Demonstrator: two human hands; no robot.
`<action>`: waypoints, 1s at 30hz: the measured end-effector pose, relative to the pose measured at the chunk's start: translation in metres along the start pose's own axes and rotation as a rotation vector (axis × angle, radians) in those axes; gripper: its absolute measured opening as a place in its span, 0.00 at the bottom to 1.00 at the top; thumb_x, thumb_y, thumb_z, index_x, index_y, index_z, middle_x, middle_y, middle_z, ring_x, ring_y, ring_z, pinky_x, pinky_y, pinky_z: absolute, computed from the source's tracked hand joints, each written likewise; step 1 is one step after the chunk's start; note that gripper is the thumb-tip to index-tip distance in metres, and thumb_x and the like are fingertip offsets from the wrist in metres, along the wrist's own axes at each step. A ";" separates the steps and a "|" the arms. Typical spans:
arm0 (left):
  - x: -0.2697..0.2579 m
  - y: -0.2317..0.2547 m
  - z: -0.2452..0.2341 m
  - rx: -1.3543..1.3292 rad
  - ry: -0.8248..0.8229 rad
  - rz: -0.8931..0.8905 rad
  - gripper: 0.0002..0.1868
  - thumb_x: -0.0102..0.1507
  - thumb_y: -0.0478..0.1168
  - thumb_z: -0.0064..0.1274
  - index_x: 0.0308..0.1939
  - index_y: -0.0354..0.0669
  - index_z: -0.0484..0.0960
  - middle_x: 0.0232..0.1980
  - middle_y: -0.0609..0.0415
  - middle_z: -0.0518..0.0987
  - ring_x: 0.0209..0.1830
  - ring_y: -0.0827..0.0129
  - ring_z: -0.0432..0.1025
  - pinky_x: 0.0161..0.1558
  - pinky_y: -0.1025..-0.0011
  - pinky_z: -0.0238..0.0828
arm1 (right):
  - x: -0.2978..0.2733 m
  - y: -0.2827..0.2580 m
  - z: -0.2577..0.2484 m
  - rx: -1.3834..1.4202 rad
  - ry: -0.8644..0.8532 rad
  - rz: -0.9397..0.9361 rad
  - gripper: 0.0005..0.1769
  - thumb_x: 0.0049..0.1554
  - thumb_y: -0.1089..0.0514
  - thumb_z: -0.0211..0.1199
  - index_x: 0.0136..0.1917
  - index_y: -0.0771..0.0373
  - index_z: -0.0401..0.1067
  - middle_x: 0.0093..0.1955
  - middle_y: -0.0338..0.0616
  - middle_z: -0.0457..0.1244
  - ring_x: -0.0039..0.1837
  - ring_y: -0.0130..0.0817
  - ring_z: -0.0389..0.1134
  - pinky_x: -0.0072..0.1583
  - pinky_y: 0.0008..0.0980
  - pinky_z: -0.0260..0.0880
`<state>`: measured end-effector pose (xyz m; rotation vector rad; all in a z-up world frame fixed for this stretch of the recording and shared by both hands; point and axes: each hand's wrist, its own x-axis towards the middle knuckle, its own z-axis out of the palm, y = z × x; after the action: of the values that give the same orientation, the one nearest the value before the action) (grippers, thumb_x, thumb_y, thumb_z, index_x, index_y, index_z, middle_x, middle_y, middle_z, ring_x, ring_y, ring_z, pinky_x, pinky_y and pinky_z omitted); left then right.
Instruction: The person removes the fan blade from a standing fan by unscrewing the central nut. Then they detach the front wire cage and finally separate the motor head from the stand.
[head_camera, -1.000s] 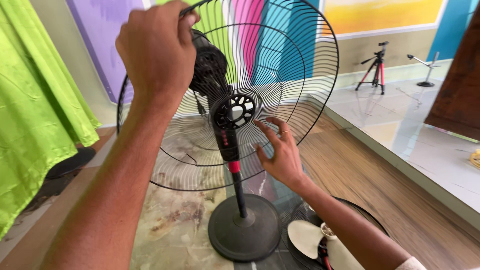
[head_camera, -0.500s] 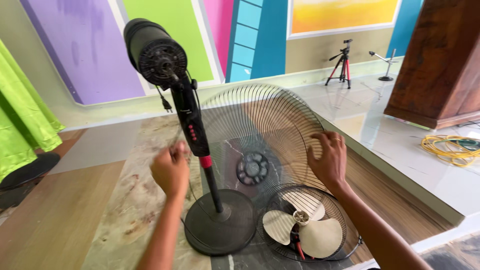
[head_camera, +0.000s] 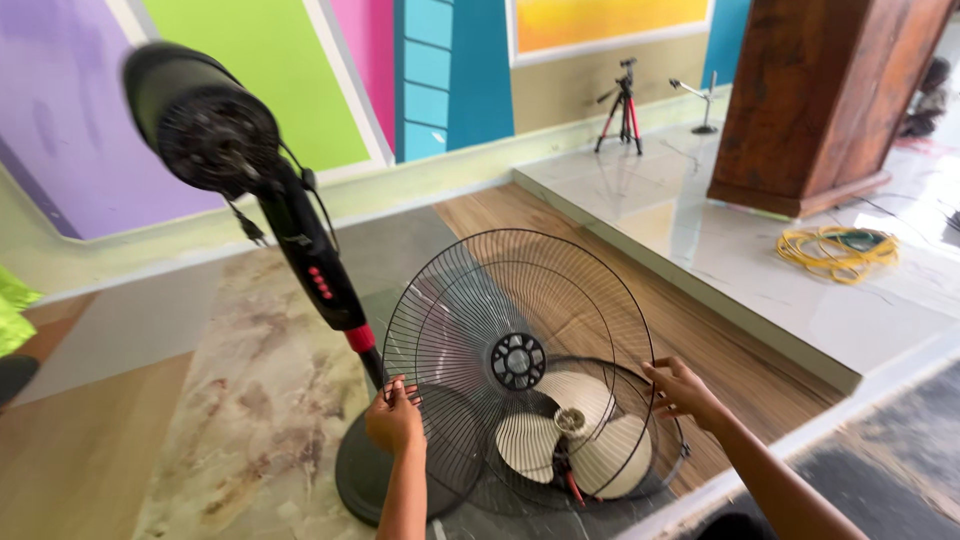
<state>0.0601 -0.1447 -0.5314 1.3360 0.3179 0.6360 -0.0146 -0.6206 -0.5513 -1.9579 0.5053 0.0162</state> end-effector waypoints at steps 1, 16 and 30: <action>-0.003 -0.011 0.005 0.006 0.009 -0.034 0.08 0.69 0.35 0.52 0.43 0.38 0.87 0.33 0.53 0.85 0.26 0.74 0.76 0.29 0.76 0.73 | 0.007 0.008 -0.001 0.029 -0.034 0.011 0.33 0.62 0.36 0.54 0.72 0.56 0.62 0.58 0.53 0.71 0.52 0.43 0.74 0.55 0.46 0.78; -0.065 -0.172 0.054 0.555 0.245 -0.235 0.24 0.67 0.54 0.55 0.49 0.33 0.81 0.48 0.38 0.83 0.47 0.46 0.78 0.48 0.52 0.75 | 0.074 0.074 0.006 -0.198 0.108 0.242 0.15 0.57 0.59 0.66 0.57 0.66 0.78 0.47 0.52 0.72 0.38 0.32 0.67 0.40 0.35 0.70; -0.062 -0.209 0.097 0.625 -0.416 -0.514 0.45 0.67 0.67 0.37 0.83 0.52 0.45 0.84 0.44 0.49 0.82 0.41 0.48 0.76 0.42 0.48 | 0.097 0.079 0.034 0.012 -0.154 0.251 0.31 0.57 0.47 0.67 0.73 0.52 0.69 0.78 0.46 0.58 0.81 0.47 0.55 0.75 0.59 0.62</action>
<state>0.1167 -0.2796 -0.7195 1.8442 0.5179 -0.2033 0.0524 -0.6513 -0.6578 -1.8534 0.6436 0.3194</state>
